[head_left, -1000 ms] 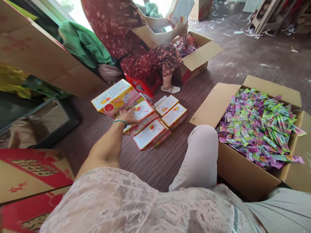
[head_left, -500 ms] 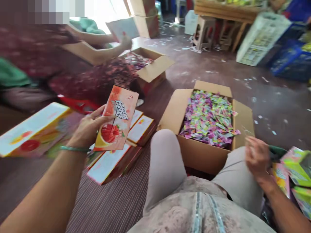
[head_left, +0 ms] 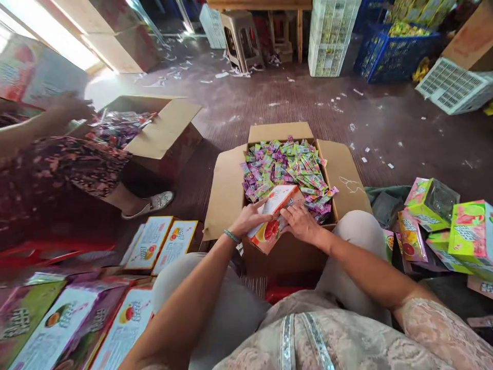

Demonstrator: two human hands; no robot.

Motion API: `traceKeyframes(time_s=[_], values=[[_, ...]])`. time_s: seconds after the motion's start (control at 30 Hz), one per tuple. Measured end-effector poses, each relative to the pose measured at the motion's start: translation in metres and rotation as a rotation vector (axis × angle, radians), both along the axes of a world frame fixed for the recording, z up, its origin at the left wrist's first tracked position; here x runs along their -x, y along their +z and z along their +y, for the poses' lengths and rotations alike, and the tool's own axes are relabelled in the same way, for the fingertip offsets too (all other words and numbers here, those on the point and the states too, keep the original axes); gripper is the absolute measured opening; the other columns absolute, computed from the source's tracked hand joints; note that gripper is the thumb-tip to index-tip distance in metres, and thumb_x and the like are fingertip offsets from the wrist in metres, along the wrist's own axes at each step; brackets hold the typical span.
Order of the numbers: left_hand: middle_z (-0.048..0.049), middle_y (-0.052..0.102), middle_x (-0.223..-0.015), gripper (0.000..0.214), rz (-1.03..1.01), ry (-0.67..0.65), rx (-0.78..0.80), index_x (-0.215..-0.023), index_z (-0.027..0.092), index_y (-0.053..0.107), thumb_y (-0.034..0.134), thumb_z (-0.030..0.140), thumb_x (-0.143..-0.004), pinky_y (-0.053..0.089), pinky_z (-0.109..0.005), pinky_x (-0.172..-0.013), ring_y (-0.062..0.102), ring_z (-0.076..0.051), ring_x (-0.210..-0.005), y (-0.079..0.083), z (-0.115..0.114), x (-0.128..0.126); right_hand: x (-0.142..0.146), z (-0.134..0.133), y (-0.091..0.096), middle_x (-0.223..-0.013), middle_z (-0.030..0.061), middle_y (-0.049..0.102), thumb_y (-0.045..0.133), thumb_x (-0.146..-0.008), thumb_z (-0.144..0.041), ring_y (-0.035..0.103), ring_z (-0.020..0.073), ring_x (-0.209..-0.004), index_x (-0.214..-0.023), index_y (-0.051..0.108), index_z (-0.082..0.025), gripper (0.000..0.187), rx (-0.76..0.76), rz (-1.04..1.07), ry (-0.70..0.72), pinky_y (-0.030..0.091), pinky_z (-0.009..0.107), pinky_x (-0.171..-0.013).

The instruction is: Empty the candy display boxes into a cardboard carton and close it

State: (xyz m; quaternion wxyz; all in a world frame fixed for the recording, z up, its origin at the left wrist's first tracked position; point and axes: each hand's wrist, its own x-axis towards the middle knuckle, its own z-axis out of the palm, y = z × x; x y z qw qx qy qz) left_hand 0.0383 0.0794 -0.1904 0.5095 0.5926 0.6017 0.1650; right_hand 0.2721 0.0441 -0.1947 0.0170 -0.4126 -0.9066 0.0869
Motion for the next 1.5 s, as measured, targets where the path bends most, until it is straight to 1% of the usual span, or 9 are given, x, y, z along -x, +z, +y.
traceKeyframes(time_s=[0.23,0.43,0.6,0.73,0.83,0.97,1.13,1.37,1.5], values=[[-0.0034,0.063,-0.087,0.107,0.244,-0.141,-0.045,-0.159,0.012,0.064,0.084,0.05,-0.061,0.039,-0.029,-0.064,0.05,-0.018,-0.07,0.008,0.003,0.006,0.003,0.014,0.0,-0.125,0.0182,0.069,0.073,-0.105,-0.028,0.057,0.0338,-0.12,-0.127,0.071,-0.012,0.027,0.085,0.101,0.038,0.045,0.046,-0.103],[0.0019,0.063,-0.076,0.124,-0.069,0.002,0.237,-0.165,0.005,0.054,0.091,0.05,-0.056,0.04,-0.027,-0.062,0.054,-0.017,-0.068,0.012,0.002,0.013,0.004,0.025,0.001,-0.124,0.0163,0.07,0.079,-0.103,-0.031,0.057,0.0335,-0.117,-0.126,0.07,-0.014,0.03,0.073,0.142,0.037,0.037,0.043,-0.099],[0.0015,0.067,-0.077,0.123,-0.062,0.007,0.227,-0.162,0.007,0.059,0.093,0.056,-0.054,0.041,-0.027,-0.063,0.055,-0.017,-0.068,0.012,0.005,0.016,0.005,0.028,-0.003,-0.11,0.0153,0.075,0.079,-0.102,-0.027,0.06,0.0335,-0.109,-0.128,0.067,-0.01,0.034,0.109,0.105,0.062,0.033,0.041,-0.092],[-0.0053,0.08,-0.099,0.092,0.193,-0.019,-0.013,-0.148,0.013,0.074,0.086,0.055,-0.067,0.048,-0.031,-0.076,0.067,-0.025,-0.085,0.012,0.001,0.012,0.003,0.028,-0.01,-0.112,0.0148,0.075,0.077,-0.101,-0.023,0.06,0.0323,-0.109,-0.132,0.067,-0.01,0.035,0.102,0.114,0.073,0.031,0.039,-0.09],[-0.0147,0.082,-0.124,0.069,0.434,-0.05,-0.141,-0.14,0.015,0.08,0.082,0.049,-0.08,0.05,-0.037,-0.09,0.074,-0.035,-0.106,0.016,-0.006,0.009,0.004,0.021,-0.02,-0.104,0.0127,0.073,0.065,-0.104,-0.013,0.059,0.0295,-0.103,-0.112,0.073,-0.013,0.012,0.063,0.106,0.129,0.029,0.039,-0.086],[-0.0208,0.083,-0.116,0.045,0.68,-0.088,-0.197,-0.126,0.017,0.087,0.065,0.043,-0.096,0.05,-0.039,-0.089,0.077,-0.039,-0.111,0.024,-0.006,0.011,0.0,0.004,-0.029,-0.089,0.0092,0.067,0.054,-0.104,-0.004,0.053,0.0261,-0.092,-0.094,0.072,-0.016,0.024,-0.07,0.149,0.247,0.027,0.039,-0.082],[-0.0256,0.082,-0.106,0.048,0.856,-0.028,-0.219,-0.105,0.013,0.089,0.052,0.043,-0.101,0.045,-0.041,-0.08,0.076,-0.041,-0.105,0.023,0.015,0.022,-0.016,-0.011,-0.02,-0.083,0.0066,0.06,0.048,-0.106,-0.003,0.048,0.0241,-0.087,-0.087,0.068,-0.016,0.031,-0.326,0.296,0.306,0.031,0.038,-0.086],[-0.0126,0.063,-0.058,0.046,0.589,0.308,-0.204,-0.06,0.017,0.073,0.077,0.056,-0.085,0.037,-0.037,-0.067,0.065,-0.029,-0.072,0.026,0.042,0.036,-0.022,0.004,0.02,-0.081,0.0034,0.057,0.042,-0.1,0.005,0.05,0.0211,-0.087,-0.084,0.061,-0.019,0.035,-0.371,0.478,0.278,0.036,0.036,-0.087],[-0.0021,0.055,-0.054,0.039,-0.022,0.448,-0.108,-0.056,0.017,0.067,0.095,0.043,-0.057,0.034,-0.03,-0.058,0.049,-0.016,-0.057,0.056,0.039,0.05,-0.014,0.02,0.066,-0.076,-0.0003,0.055,0.048,-0.107,-0.006,0.051,0.0181,-0.079,-0.084,0.059,-0.021,0.029,-0.319,0.692,0.198,0.037,0.038,-0.089]])
